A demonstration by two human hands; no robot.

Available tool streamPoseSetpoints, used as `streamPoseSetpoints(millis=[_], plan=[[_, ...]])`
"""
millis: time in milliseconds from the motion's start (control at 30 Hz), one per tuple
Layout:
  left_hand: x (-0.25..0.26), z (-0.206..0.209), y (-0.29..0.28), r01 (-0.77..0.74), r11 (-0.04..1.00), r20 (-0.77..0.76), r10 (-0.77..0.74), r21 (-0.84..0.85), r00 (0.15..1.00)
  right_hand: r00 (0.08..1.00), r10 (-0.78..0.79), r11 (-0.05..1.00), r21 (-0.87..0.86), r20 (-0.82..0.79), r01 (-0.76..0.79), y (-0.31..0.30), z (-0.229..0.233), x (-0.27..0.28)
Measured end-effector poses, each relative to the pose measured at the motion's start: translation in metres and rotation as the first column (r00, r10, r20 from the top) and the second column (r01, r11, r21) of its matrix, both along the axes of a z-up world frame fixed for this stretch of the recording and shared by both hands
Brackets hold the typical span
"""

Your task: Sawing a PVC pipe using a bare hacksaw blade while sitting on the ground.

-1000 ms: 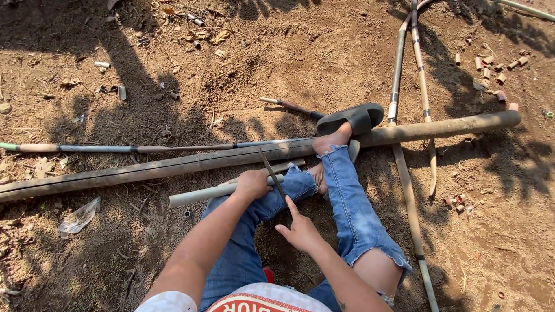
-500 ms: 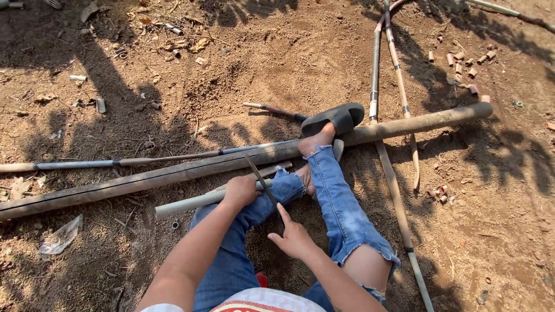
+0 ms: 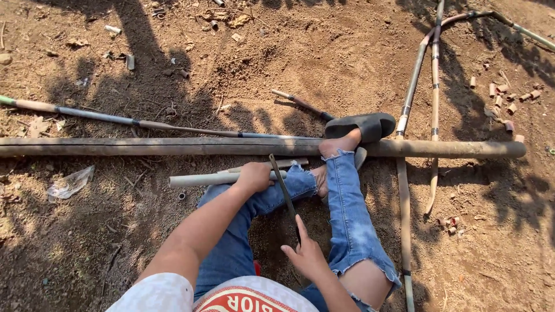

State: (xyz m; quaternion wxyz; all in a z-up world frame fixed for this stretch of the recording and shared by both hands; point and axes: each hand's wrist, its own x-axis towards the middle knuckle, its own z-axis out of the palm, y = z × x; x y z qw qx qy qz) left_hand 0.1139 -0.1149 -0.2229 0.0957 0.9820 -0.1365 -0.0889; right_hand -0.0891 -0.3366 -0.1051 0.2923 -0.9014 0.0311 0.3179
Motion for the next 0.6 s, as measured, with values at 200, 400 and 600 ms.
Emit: streamPoseSetpoints(millis=[200,400,600], plan=[[-0.009,0.004,-0.003,-0.005,1.0,0.046,0.004,0.023,0.999,0.998,0.013,0.998,0.052,0.054,-0.016,0.029,-0.004,0.049],[-0.003,-0.003,-0.002,0.037,0.998,0.037,-0.039,0.059,0.999,0.991,0.062,0.998,0.006,0.115,-0.063,0.01,-0.028,0.021],[-0.007,0.006,-0.001,0.082,0.997,0.072,-0.082,0.004,0.994,0.996,0.035,0.999,-0.003,0.084,-0.035,0.003,-0.023,0.004]])
